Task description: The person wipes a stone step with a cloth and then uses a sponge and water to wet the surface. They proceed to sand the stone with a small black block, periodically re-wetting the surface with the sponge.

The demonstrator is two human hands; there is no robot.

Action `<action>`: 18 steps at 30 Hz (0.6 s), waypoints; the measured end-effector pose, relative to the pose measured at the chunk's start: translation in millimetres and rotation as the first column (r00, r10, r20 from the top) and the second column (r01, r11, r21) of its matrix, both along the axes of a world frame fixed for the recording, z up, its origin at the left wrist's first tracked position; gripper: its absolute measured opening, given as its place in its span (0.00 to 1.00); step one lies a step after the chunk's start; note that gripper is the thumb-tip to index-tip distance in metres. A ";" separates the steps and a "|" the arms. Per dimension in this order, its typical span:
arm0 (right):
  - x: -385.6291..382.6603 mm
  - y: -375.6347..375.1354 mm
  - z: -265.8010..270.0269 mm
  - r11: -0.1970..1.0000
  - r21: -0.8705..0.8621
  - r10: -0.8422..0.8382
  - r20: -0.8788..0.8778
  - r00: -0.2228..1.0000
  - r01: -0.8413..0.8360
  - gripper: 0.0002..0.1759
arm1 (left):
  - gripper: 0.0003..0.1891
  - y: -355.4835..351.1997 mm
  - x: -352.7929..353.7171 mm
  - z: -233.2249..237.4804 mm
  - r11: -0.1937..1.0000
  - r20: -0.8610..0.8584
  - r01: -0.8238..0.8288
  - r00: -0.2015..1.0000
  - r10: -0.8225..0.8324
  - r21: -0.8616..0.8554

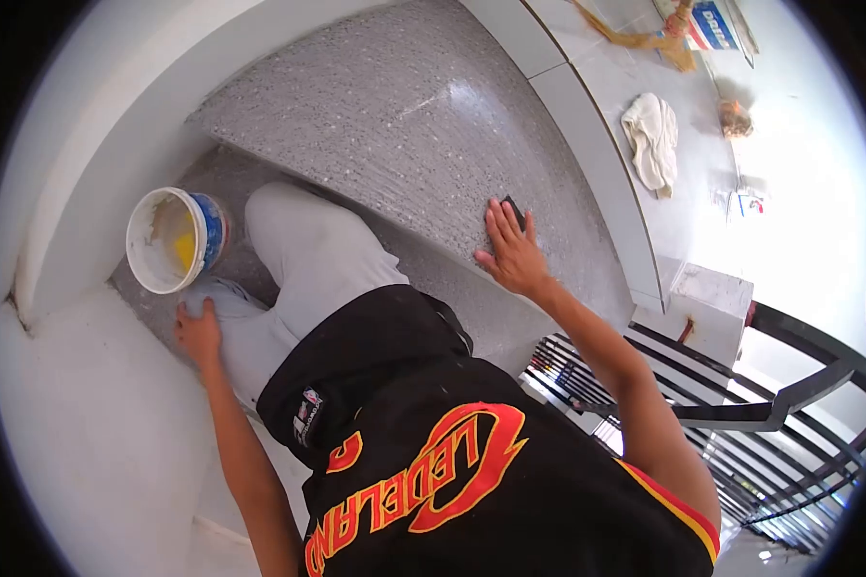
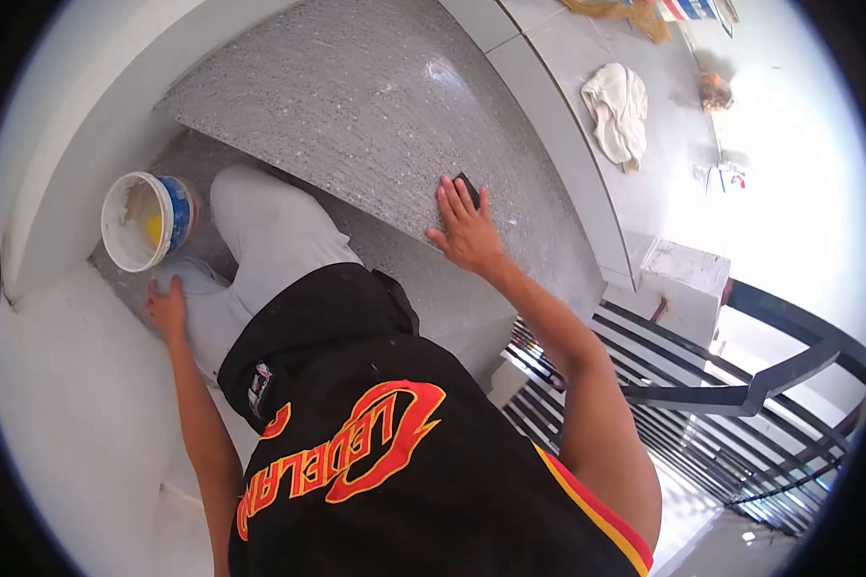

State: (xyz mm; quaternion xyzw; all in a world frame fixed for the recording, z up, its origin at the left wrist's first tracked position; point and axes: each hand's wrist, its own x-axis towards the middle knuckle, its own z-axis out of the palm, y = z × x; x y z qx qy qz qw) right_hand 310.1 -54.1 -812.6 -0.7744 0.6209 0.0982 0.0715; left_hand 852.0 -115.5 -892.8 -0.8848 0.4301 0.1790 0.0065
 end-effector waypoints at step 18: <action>-12.9 29.9 -3.6 1.000 -0.020 0.002 0.009 1.000 -0.002 0.36 | 0.39 -2.0 -1.4 2.9 1.000 -0.010 0.008 1.000 -0.008 -0.002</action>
